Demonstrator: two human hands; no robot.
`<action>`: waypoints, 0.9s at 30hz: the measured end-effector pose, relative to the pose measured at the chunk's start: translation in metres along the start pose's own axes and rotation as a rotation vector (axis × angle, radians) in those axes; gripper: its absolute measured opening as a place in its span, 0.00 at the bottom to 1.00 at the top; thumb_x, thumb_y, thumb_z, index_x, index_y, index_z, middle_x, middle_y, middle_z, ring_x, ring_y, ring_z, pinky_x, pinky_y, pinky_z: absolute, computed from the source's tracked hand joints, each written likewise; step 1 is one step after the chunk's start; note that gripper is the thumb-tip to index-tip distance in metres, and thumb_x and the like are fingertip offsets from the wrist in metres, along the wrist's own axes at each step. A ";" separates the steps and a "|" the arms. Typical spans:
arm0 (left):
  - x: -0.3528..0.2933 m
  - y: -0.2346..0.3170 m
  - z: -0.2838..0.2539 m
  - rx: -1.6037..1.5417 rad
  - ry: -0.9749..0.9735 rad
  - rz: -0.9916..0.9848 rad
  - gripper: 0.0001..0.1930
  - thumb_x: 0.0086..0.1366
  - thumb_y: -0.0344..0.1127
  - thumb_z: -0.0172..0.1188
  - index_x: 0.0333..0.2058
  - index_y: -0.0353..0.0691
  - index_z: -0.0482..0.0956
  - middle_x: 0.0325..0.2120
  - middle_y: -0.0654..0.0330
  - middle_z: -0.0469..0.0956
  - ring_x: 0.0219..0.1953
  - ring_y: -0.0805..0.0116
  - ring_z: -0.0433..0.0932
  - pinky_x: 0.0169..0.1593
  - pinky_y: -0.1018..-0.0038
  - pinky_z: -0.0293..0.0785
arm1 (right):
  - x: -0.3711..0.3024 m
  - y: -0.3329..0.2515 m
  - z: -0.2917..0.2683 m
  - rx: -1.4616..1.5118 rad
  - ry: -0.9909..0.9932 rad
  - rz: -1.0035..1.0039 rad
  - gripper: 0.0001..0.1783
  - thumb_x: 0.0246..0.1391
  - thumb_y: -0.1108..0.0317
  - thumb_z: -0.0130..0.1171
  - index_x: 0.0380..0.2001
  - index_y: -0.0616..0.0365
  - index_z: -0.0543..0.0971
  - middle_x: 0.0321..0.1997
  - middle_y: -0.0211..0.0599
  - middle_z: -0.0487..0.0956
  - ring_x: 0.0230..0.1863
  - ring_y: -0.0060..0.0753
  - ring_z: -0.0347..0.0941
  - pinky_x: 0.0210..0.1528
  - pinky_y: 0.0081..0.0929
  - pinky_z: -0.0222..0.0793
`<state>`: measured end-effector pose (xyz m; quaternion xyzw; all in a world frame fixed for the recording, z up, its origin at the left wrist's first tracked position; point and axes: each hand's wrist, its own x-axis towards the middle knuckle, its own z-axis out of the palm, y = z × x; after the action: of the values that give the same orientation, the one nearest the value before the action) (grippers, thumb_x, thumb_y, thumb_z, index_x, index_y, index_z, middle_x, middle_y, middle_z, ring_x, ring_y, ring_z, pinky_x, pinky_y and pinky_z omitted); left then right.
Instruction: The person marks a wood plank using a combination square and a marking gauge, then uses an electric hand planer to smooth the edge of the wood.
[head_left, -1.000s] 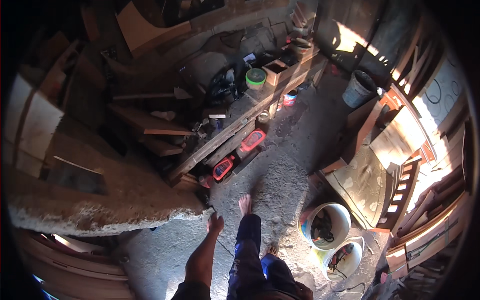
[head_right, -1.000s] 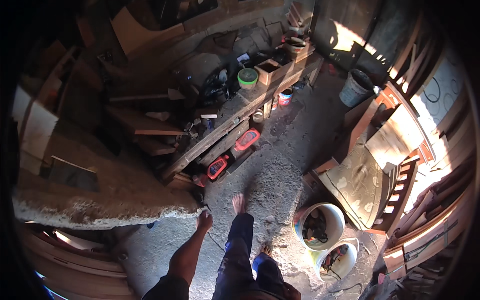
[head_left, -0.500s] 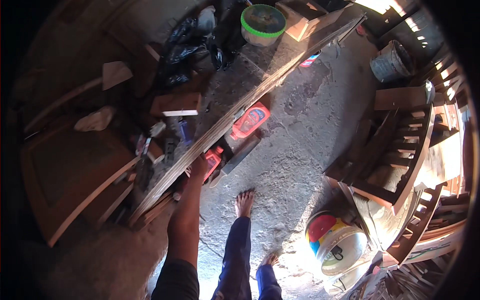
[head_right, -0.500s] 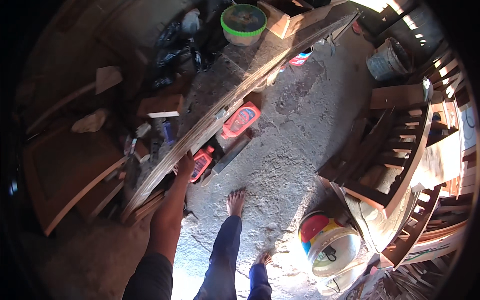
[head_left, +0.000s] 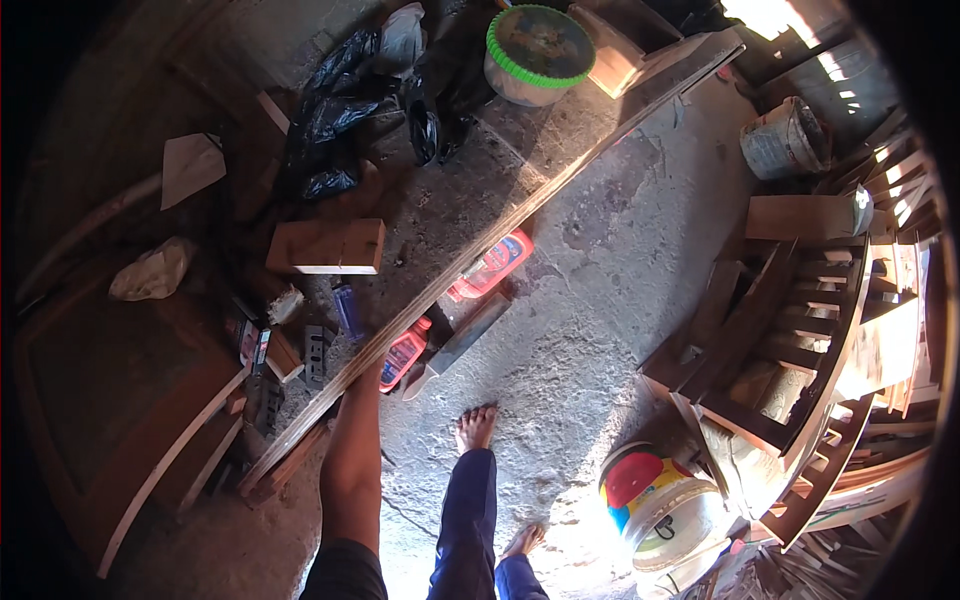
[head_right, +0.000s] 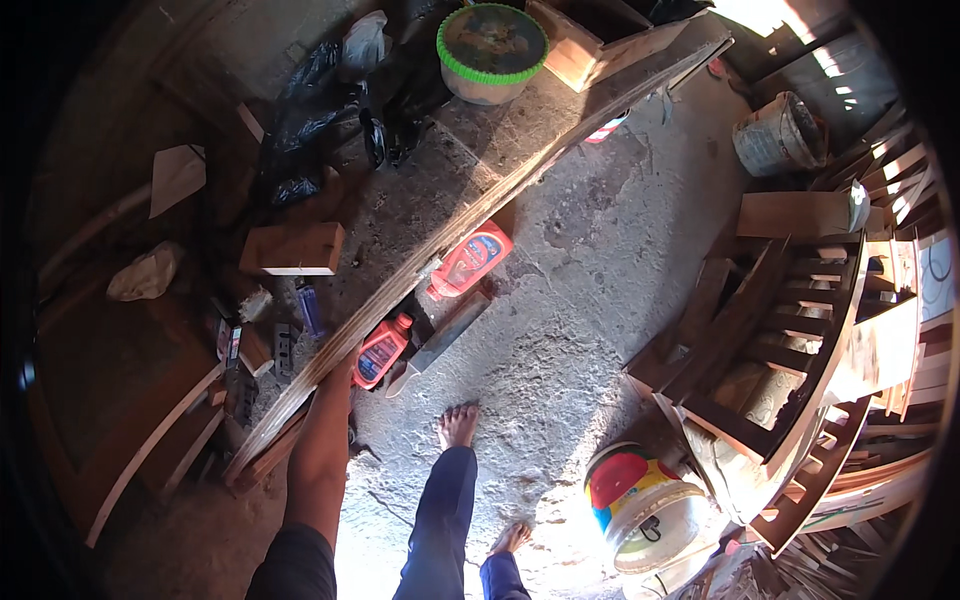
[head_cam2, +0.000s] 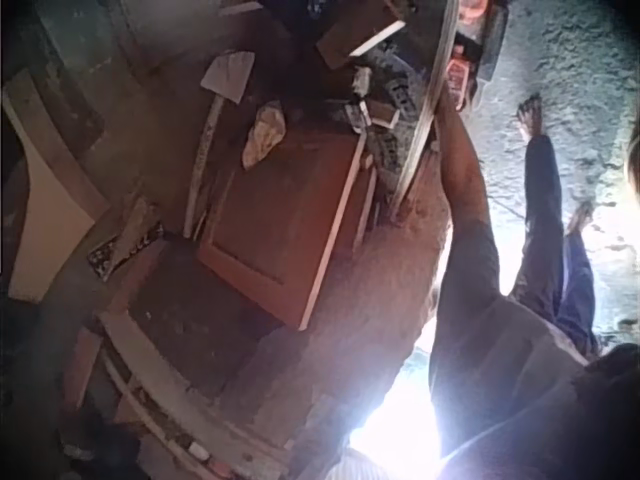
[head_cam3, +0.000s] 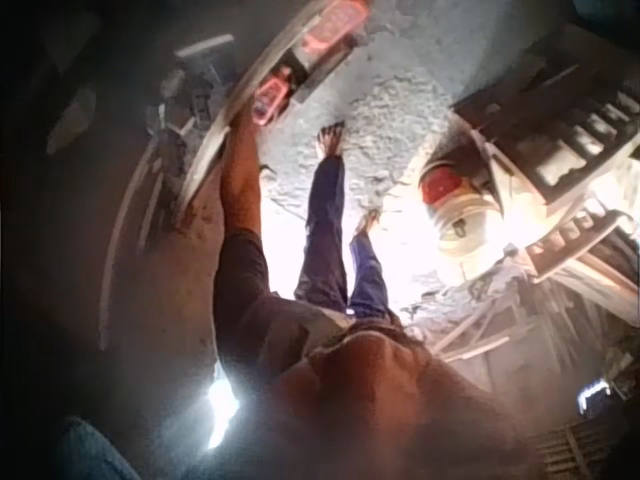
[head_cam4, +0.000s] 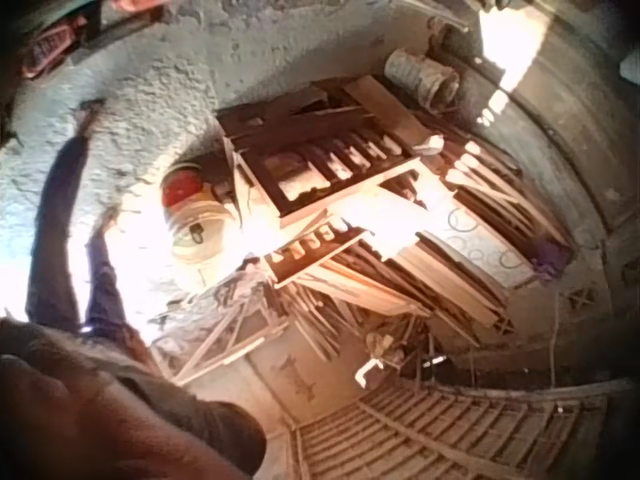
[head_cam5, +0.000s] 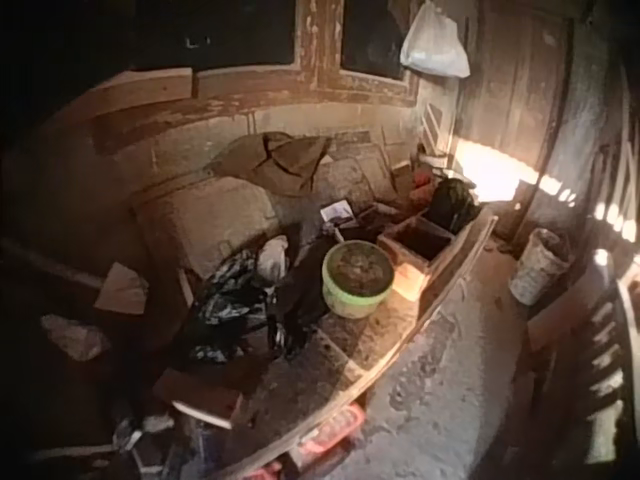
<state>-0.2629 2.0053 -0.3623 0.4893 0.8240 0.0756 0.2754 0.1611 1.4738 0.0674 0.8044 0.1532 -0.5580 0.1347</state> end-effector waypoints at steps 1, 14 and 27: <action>0.000 0.003 0.003 -0.028 -0.002 -0.006 0.26 0.72 0.51 0.51 0.58 0.36 0.73 0.53 0.46 0.76 0.56 0.45 0.74 0.60 0.56 0.69 | 0.001 -0.002 0.000 0.008 0.003 0.002 0.27 0.67 0.51 0.50 0.60 0.58 0.73 0.57 0.54 0.76 0.58 0.54 0.72 0.62 0.41 0.66; -0.005 0.000 0.032 -0.871 0.101 -0.408 0.28 0.72 0.52 0.52 0.61 0.37 0.71 0.59 0.48 0.72 0.60 0.51 0.71 0.63 0.60 0.66 | -0.005 0.009 0.001 0.056 -0.010 0.010 0.27 0.67 0.52 0.51 0.60 0.59 0.73 0.57 0.55 0.76 0.58 0.54 0.72 0.62 0.40 0.66; -0.042 0.010 -0.017 -0.024 -0.097 0.074 0.24 0.74 0.47 0.50 0.57 0.34 0.75 0.59 0.43 0.73 0.63 0.49 0.69 0.66 0.61 0.62 | -0.033 0.013 0.013 0.116 -0.017 0.062 0.27 0.67 0.52 0.51 0.60 0.60 0.73 0.58 0.55 0.76 0.58 0.54 0.72 0.62 0.40 0.66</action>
<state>-0.2482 1.9770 -0.3284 0.5191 0.7901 0.0719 0.3179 0.1443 1.4533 0.0950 0.8104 0.0941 -0.5684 0.1063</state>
